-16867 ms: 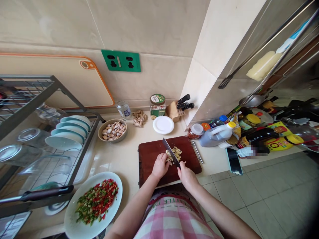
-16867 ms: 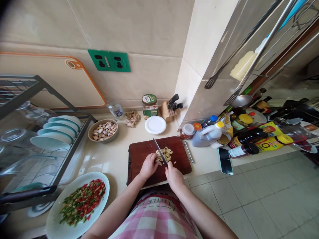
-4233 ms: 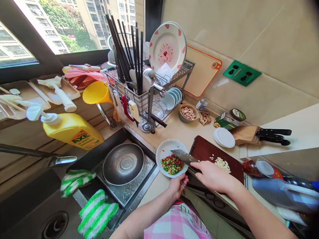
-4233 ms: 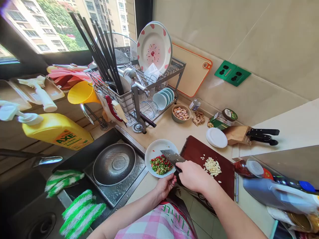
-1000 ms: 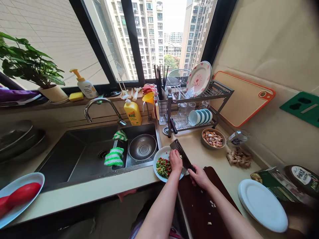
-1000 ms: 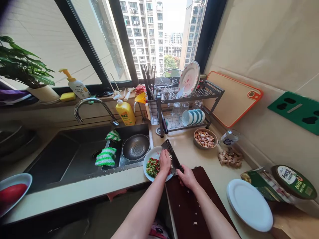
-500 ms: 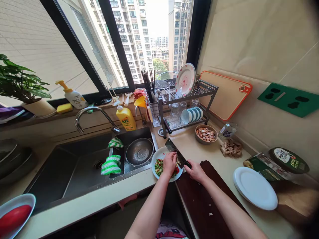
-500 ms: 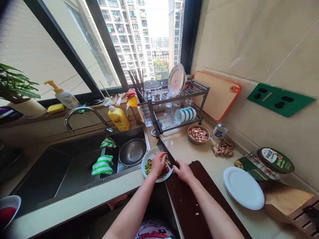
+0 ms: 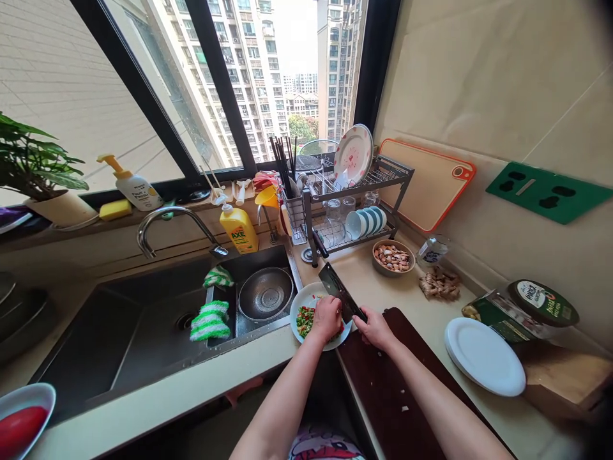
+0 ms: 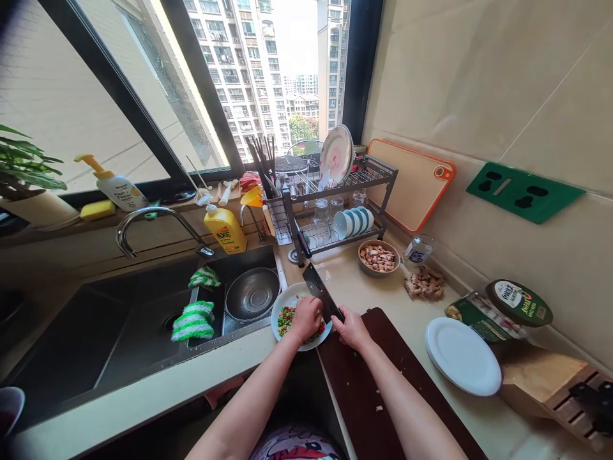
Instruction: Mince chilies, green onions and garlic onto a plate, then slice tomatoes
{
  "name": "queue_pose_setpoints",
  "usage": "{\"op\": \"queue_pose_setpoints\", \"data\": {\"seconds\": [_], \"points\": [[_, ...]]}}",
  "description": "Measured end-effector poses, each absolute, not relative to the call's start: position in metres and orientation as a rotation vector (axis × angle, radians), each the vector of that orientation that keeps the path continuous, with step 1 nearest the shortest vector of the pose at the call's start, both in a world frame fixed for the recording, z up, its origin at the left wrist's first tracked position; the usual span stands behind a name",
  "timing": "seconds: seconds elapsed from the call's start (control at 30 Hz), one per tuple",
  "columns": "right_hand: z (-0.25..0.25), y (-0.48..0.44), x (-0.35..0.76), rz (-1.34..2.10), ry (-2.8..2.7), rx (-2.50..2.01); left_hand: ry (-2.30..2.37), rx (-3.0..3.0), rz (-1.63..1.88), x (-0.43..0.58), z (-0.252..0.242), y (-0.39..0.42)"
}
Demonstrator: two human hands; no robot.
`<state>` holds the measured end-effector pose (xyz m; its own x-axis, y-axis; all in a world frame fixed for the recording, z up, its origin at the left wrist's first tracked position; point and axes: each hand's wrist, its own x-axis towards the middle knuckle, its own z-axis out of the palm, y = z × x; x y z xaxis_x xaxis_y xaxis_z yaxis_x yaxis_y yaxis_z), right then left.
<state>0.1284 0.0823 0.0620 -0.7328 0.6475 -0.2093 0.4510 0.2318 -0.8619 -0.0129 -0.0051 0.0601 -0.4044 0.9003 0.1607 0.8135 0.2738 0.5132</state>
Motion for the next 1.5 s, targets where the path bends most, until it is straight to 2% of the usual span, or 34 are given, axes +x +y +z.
{"op": "queue_pose_setpoints", "data": {"seconds": [0.17,0.33,0.47,0.63,0.8,0.97,1.17,1.33,1.5], "points": [[0.071,0.077,0.127,1.558,-2.268,-1.052,2.492,1.566,0.949,-0.018,0.061,-0.004],[0.082,0.074,0.129,1.560,-2.218,-1.085,2.460,1.583,0.739,-0.031,0.065,-0.004],[0.082,0.072,0.146,1.675,-2.073,-1.128,2.398,1.504,0.903,-0.062,0.073,-0.007],[0.086,0.050,0.204,1.932,-1.660,-1.233,2.296,1.422,0.927,-0.092,0.084,-0.001],[0.075,-0.005,0.297,1.822,-1.256,-1.469,2.060,1.536,0.953,-0.044,0.074,0.017],[0.050,-0.096,0.368,1.644,-0.868,-1.703,1.700,1.840,0.636,0.053,0.056,0.041],[0.029,-0.185,0.370,1.502,-0.564,-1.783,1.420,2.165,0.392,0.132,0.039,0.067],[0.020,-0.197,0.332,1.430,-0.479,-1.701,1.129,2.413,0.218,0.148,0.033,0.066],[0.011,-0.181,0.281,1.386,-0.453,-1.649,0.849,2.485,0.145,0.121,0.036,0.046]]}}
